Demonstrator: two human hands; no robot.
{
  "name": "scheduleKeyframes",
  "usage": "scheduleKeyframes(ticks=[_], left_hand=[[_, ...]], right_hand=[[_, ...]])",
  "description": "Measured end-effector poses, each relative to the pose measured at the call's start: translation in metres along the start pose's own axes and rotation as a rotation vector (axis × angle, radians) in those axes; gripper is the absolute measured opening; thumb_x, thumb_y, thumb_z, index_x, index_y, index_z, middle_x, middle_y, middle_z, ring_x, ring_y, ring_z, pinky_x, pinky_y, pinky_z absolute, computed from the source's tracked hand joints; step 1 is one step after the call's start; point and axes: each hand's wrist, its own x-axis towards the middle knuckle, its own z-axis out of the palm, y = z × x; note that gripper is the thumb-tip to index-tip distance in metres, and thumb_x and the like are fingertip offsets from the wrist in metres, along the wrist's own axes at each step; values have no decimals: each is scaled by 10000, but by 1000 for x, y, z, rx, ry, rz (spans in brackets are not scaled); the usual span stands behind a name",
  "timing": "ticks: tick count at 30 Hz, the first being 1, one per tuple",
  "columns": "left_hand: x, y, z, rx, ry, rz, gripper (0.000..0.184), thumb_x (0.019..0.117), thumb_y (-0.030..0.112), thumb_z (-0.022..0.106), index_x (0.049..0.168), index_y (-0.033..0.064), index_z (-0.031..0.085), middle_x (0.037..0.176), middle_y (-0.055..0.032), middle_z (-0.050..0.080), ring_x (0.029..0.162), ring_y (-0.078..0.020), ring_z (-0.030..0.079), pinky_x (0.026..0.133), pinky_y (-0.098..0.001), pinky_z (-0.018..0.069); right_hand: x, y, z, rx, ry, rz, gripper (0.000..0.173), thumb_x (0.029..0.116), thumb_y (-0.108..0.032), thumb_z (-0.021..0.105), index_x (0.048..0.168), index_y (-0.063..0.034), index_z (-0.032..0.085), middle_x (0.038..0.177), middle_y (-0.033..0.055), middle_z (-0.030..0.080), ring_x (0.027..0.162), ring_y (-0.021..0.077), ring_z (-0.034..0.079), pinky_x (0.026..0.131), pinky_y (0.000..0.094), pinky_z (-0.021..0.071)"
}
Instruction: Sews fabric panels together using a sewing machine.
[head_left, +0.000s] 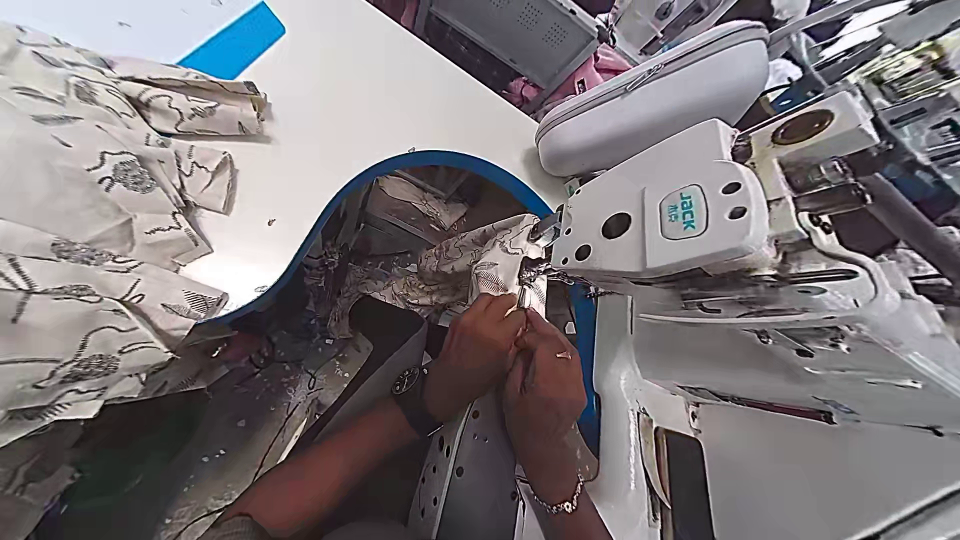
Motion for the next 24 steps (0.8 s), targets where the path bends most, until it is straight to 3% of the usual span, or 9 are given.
scheduleKeyframes(ticks=[3, 6, 9, 10, 13, 17, 19, 21, 24], left_hand=[[30, 1, -40, -140, -130, -63, 206, 934, 38, 591, 1029, -13, 767, 1022, -156, 759, 939, -283, 739, 816, -439, 593], [75, -32, -46, -508, -388, -513, 467, 1119, 251, 326, 1291, -34, 655, 1188, -159, 716, 1059, -221, 698, 963, -427, 548], [106, -84, 30, -918, -448, -896, 547, 1102, 502, 318, 1028, 42, 606, 790, -22, 584, 656, -78, 568, 616, -240, 488], [129, -89, 41, -922, -404, -908, 464, 1087, 461, 423, 992, 54, 623, 763, -14, 589, 626, -69, 554, 585, -236, 480], [178, -101, 66, -835, -391, -908, 223, 922, 70, 709, 1091, -60, 645, 990, -157, 664, 854, -194, 624, 800, -400, 533], [133, -104, 92, -807, -210, -1068, 337, 1009, 113, 602, 1270, -96, 560, 1163, -243, 617, 1024, -279, 598, 916, -445, 501], [102, -97, 88, -760, -39, -1064, 326, 988, 96, 644, 1231, -116, 594, 1168, -282, 637, 1067, -329, 623, 963, -480, 499], [80, -78, 44, -826, 110, -990, 227, 993, 105, 653, 1124, -80, 637, 1021, -199, 669, 916, -242, 638, 861, -425, 535], [57, 44, -79, -847, 49, -380, 130, 957, -10, 625, 952, -136, 659, 819, -117, 683, 756, -87, 650, 751, -268, 557]], right_hand=[[-5, -6, 0, -9, 6, -46, 209, 949, -93, 561, 999, 12, 733, 1128, 221, 737, 1093, 320, 716, 940, 354, 566], [-6, -11, -1, -84, -50, -77, 236, 919, -75, 550, 999, -4, 761, 1084, 186, 755, 1008, 314, 734, 842, 359, 580], [-5, -11, 1, -115, -32, -106, 240, 905, -76, 541, 926, -18, 773, 1077, 155, 765, 986, 306, 744, 796, 363, 591], [-3, -9, 3, -105, -16, -108, 239, 901, -78, 539, 899, -19, 771, 1077, 150, 767, 985, 303, 745, 792, 358, 593], [-9, -7, 4, -86, -16, -86, 226, 894, -85, 551, 854, -32, 767, 1071, 139, 773, 987, 285, 747, 793, 351, 590], [-2, -9, 8, -109, 10, -105, 211, 873, -84, 564, 845, -43, 769, 1057, 139, 772, 966, 296, 752, 751, 363, 601], [-4, -9, 3, -54, 4, -68, 202, 872, -80, 577, 864, -28, 772, 1049, 147, 774, 949, 312, 758, 733, 400, 608], [-17, -14, -30, 209, -71, 162, 247, 924, -61, 613, 1072, 102, 726, 1041, 143, 777, 915, 240, 766, 762, 406, 619], [1, -42, -72, 737, -50, 486, 477, 907, -56, 650, 1307, 133, 472, 871, 12, 716, 673, 27, 681, 592, 214, 586]])
